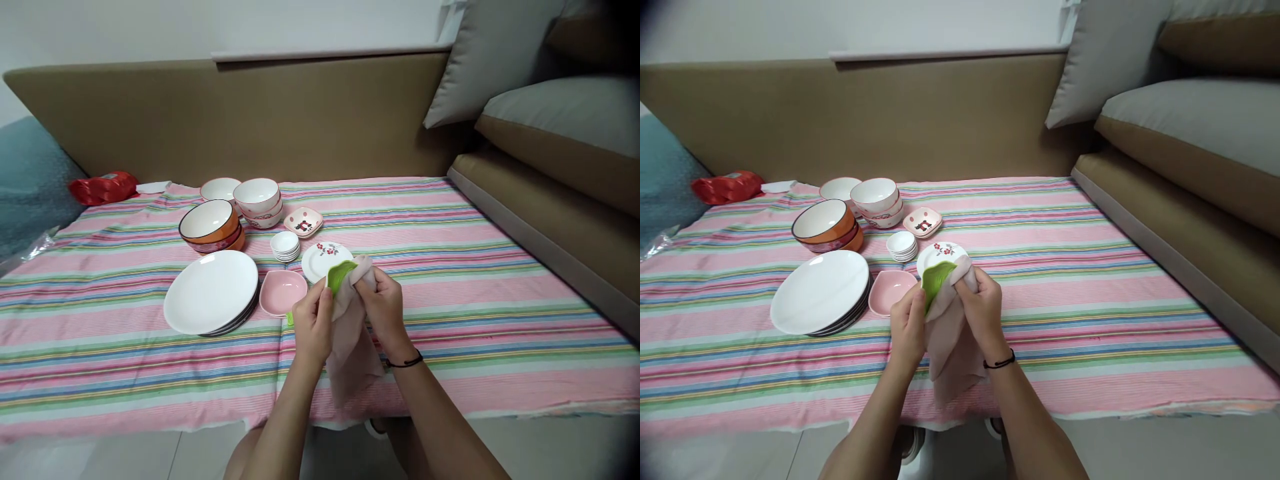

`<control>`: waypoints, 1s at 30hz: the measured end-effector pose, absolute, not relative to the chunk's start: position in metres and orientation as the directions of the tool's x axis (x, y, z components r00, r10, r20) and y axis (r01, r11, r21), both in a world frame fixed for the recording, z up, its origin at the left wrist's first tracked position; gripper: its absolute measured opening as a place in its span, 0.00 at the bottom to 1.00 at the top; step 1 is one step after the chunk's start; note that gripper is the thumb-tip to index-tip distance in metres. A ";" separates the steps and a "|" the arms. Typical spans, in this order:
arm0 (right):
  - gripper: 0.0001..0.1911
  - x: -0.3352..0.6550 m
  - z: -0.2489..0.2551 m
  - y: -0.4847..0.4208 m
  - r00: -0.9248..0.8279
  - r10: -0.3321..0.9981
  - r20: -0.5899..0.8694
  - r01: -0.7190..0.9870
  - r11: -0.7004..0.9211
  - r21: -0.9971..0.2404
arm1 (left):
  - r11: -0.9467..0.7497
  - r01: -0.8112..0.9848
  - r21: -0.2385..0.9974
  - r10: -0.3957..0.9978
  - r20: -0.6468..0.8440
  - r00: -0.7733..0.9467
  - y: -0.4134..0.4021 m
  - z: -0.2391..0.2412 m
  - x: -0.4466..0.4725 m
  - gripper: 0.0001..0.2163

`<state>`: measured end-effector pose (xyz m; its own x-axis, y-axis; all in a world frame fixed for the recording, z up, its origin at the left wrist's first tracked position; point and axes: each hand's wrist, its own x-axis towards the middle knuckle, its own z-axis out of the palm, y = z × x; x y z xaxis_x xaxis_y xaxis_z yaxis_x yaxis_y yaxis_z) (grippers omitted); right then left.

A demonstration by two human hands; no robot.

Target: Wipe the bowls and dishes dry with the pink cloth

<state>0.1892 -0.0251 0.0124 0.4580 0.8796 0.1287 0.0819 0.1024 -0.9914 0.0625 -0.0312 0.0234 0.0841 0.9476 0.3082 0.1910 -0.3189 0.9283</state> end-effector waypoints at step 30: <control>0.14 0.191 0.013 -0.025 0.474 0.851 0.226 0.220 0.134 -0.966 | -0.303 0.068 0.950 0.952 0.300 0.061 -0.028 0.019 0.066 0.20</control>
